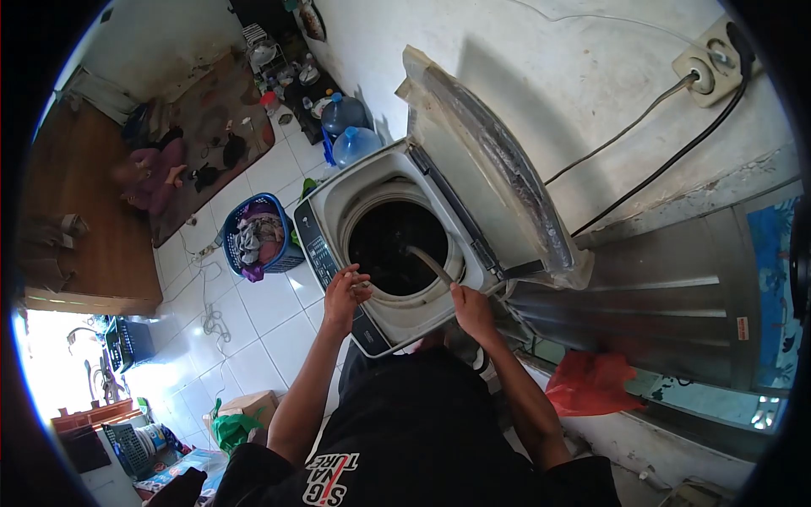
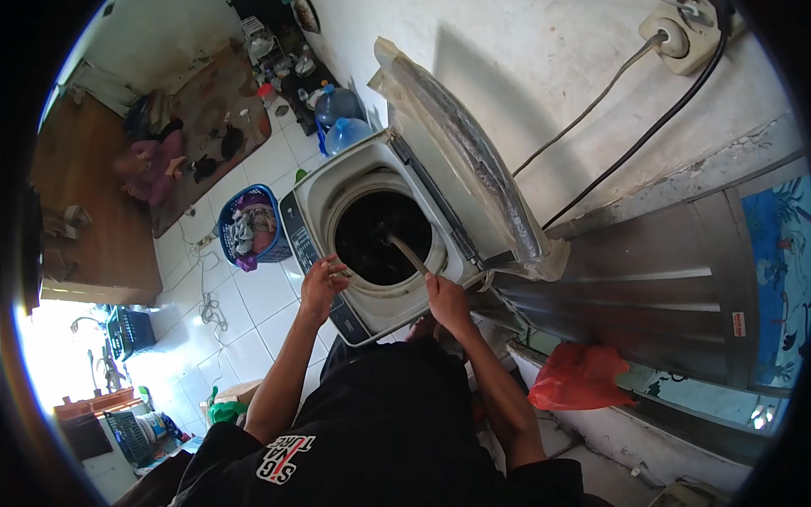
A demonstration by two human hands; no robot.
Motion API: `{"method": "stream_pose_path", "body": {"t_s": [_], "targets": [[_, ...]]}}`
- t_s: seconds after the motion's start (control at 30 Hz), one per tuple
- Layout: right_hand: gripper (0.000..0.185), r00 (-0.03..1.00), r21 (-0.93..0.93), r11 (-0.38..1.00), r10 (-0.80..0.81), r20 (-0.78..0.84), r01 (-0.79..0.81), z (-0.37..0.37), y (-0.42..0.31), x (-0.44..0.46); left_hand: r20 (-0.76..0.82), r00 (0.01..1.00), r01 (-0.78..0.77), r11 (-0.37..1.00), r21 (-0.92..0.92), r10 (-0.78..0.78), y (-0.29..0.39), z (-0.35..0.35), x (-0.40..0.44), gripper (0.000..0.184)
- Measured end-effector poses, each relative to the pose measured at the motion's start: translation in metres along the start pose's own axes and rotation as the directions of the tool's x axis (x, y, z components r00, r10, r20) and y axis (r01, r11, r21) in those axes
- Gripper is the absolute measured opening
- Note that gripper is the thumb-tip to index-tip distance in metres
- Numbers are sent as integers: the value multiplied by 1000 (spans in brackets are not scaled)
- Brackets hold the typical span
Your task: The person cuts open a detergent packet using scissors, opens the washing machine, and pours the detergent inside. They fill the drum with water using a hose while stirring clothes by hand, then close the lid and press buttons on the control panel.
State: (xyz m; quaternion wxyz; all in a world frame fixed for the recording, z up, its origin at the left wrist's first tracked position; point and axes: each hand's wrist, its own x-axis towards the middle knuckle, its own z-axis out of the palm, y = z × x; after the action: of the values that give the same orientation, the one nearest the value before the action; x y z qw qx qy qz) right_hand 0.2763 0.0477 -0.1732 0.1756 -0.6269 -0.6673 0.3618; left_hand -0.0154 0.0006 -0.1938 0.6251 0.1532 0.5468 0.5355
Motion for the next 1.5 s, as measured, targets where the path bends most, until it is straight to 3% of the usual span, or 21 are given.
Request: {"method": "stream_pose_path", "body": {"t_s": [0.07, 0.13, 0.2, 0.27, 0.9, 1.3, 1.4, 1.5], "targets": [[48, 1000, 19, 1000, -7, -16, 7, -3, -7, 3, 49, 999, -13, 999, -32, 14, 11, 1, 4, 40], [48, 1000, 35, 999, 6, -6, -6, 1, -6, -5, 210, 978, -15, 1000, -5, 16, 14, 3, -6, 41], [47, 1000, 11, 1000, 17, -9, -17, 3, -6, 3, 227, 974, -6, 1000, -6, 7, 15, 11, -5, 43], [48, 1000, 13, 1000, 16, -2, -16, 0, -11, 9, 218, 975, 32, 994, 104, -54, 11, 12, -6, 42], [50, 995, -13, 997, 71, -71, -72, 2, -6, 0, 171, 985, 14, 993, 118, -35, 0, 24, 8, 33], [50, 999, 9, 999, 46, -24, -46, 0, 6, -8, 121, 990, 55, 988, 143, -73, -9, 30, -9, 31], [51, 995, 8, 998, 55, -86, -55, -5, -1, -15, 123, 992, 0, 992, 128, -16, 5, 44, 2, 31], [51, 997, -24, 997, 67, -28, -68, -2, 9, -16, 111, 985, -150, 978, 145, 135, 24, 63, -1, 31]]}}
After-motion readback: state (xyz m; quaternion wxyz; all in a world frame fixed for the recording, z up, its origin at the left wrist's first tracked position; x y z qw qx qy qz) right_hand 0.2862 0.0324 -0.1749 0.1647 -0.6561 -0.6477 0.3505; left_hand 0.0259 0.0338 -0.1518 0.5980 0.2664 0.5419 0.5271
